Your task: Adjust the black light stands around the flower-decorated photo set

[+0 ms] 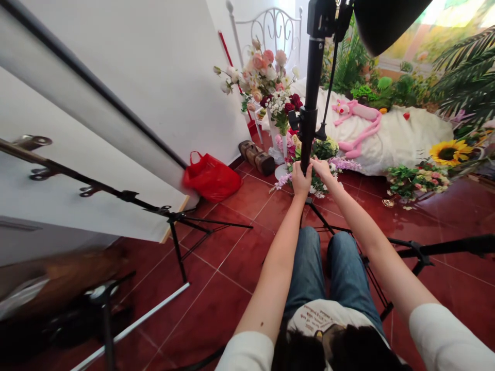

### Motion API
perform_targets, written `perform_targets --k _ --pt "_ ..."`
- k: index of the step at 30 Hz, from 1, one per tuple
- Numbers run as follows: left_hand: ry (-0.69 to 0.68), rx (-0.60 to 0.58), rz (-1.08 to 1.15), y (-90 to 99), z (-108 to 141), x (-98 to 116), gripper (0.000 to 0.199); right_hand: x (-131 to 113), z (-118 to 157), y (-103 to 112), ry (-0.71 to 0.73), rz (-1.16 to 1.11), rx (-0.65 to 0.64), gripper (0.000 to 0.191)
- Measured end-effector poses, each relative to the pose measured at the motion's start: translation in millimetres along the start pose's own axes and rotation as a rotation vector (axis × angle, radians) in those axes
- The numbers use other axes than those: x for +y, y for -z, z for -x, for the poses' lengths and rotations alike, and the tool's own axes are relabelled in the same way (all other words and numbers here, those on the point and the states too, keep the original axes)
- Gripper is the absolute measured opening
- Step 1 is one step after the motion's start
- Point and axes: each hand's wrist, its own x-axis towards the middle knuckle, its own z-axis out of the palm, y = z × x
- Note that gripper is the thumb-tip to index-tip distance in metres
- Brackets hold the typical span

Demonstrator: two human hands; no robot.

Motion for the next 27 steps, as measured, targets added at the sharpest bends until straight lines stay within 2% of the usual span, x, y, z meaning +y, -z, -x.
perform_targets --k 3,7,10,13,17,21,24,27 --pt "0.015 -0.025 -0.046 2.7 -0.2 3.0 0.053 3.6 11.7 -4.9 -0.098 -0.276 -0.054 0.029" --pt "0.063 -0.062 -0.077 7.7 -0.2 11.0 0.042 10.2 31.5 -9.4 -0.117 -0.674 -0.193 0.022" --pt "0.102 -0.084 -0.108 11.9 -0.1 17.7 0.036 16.0 42.0 -8.5 -0.103 -0.81 -0.282 0.03" --pt "0.121 -0.115 -0.153 15.3 0.4 23.7 0.036 21.8 45.8 -7.1 -0.108 -0.85 -0.319 0.032" --pt "0.123 -0.11 -0.159 15.5 0.7 26.0 0.035 26.2 40.6 -10.4 -0.117 -0.864 -0.272 0.031" --pt "0.121 -0.062 -0.132 10.5 0.2 18.8 0.038 26.9 30.1 -17.5 -0.101 -0.832 -0.225 0.036" --pt "0.1 -0.048 -0.14 6.9 0.4 12.2 0.041 27.1 23.0 -22.4 -0.02 -0.765 -0.092 0.039" --pt "0.081 -0.057 -0.172 5.3 0.9 9.0 0.045 26.6 18.1 -23.6 0.064 -0.594 0.063 0.044"
